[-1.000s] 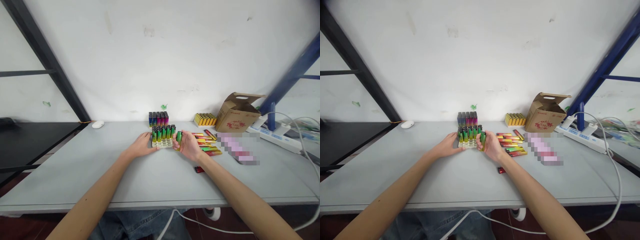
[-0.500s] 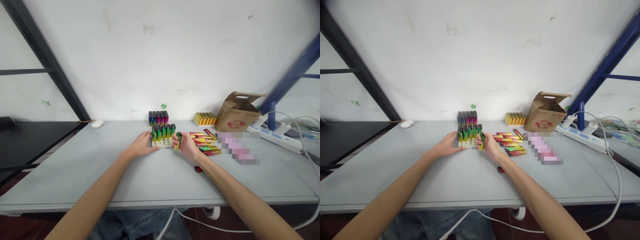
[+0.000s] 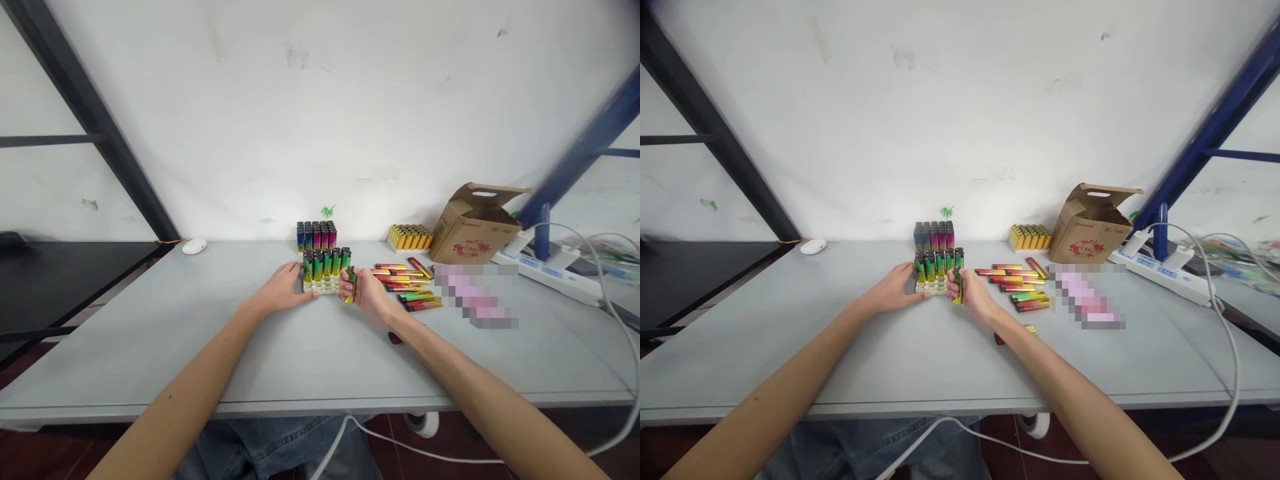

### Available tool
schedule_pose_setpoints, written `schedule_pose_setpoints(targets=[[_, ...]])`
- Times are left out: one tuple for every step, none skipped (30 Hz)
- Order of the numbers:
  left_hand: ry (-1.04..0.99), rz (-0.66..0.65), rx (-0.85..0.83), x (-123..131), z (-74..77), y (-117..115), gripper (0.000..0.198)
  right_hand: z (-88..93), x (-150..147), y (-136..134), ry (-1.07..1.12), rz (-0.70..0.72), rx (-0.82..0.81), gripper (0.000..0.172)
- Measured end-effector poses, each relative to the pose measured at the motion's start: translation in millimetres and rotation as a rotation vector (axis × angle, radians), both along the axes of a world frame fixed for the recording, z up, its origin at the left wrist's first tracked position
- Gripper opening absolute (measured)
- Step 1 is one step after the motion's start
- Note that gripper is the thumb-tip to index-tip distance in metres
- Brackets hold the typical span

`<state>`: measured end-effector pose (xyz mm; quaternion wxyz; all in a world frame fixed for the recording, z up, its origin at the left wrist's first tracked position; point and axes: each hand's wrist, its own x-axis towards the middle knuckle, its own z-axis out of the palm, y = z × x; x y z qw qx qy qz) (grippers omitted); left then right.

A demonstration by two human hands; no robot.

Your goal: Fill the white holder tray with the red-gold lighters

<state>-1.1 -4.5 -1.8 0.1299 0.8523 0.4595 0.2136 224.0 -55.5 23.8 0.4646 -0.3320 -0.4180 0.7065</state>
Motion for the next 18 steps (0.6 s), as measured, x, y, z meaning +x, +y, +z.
schedule_pose_setpoints(targets=[[0.005, 0.003, -0.006, 0.2, 0.5, -0.3, 0.075, 0.9, 0.1, -0.6, -0.007, -0.002, -0.003, 0.013], [0.011, 0.005, -0.012, 0.3, 1.0, -0.6, 0.076, 1.6, 0.2, -1.1, -0.012, -0.001, 0.000, 0.014], [0.015, 0.007, -0.015, 0.4, 1.2, -0.8, 0.076, 1.9, 0.3, -1.5, -0.014, 0.001, 0.010, 0.014], [0.015, 0.007, -0.014, 0.4, 1.3, -0.9, 0.076, 1.8, 0.5, -1.7, -0.014, 0.006, 0.023, 0.014], [0.012, 0.006, -0.011, 0.3, 1.0, -0.9, 0.076, 1.4, 0.7, -1.7, -0.014, 0.010, 0.037, 0.014], [0.007, 0.004, -0.005, 0.2, 0.6, -0.7, 0.075, 0.9, 0.9, -1.5, -0.012, 0.015, 0.050, 0.014], [0.001, 0.002, 0.001, 0.1, 0.2, -0.5, 0.074, 0.3, 1.2, -1.2, -0.012, 0.018, 0.060, 0.015], [-0.002, 0.000, 0.005, 0.0, -0.3, -0.1, 0.074, -0.1, 1.5, -0.8, -0.014, 0.021, 0.067, 0.015], [-0.003, 0.000, 0.008, -0.1, -0.7, 0.2, 0.073, -0.4, 1.7, -0.4, -0.019, 0.024, 0.069, 0.015], [-0.002, 0.000, 0.008, -0.1, -0.9, 0.5, 0.073, -0.5, 1.9, 0.0, -0.025, 0.026, 0.069, 0.016], [0.001, 0.000, 0.006, -0.1, -1.0, 0.7, 0.074, -0.4, 2.1, 0.3, -0.032, 0.028, 0.070, 0.016], [0.005, 0.001, 0.002, 0.0, -0.9, 0.9, 0.074, -0.2, 2.1, 0.4, -0.040, 0.029, 0.071, 0.016], [0.011, 0.002, -0.003, 0.0, -0.6, 0.9, 0.074, 0.0, 2.2, 0.4, -0.048, 0.028, 0.074, 0.016], [0.015, 0.003, -0.007, 0.1, -0.3, 0.9, 0.074, 0.2, 2.2, 0.1, -0.056, 0.028, 0.081, 0.017], [0.018, 0.003, -0.010, 0.1, 0.0, 0.8, 0.075, 0.3, 2.2, -0.2, -0.062, 0.027, 0.092, 0.018], [0.016, 0.002, -0.009, 0.1, 0.3, 0.6, 0.074, 0.3, 2.2, -0.5, -0.065, 0.025, 0.107, 0.019], [0.011, 0.001, -0.006, 0.1, 0.5, 0.5, 0.074, 0.2, 2.4, -0.9, -0.067, 0.020, 0.126, 0.020], [0.005, -0.001, -0.002, 0.1, 0.6, 0.4, 0.074, 0.1, 2.7, -1.2, -0.067, 0.017, 0.145, 0.021]])
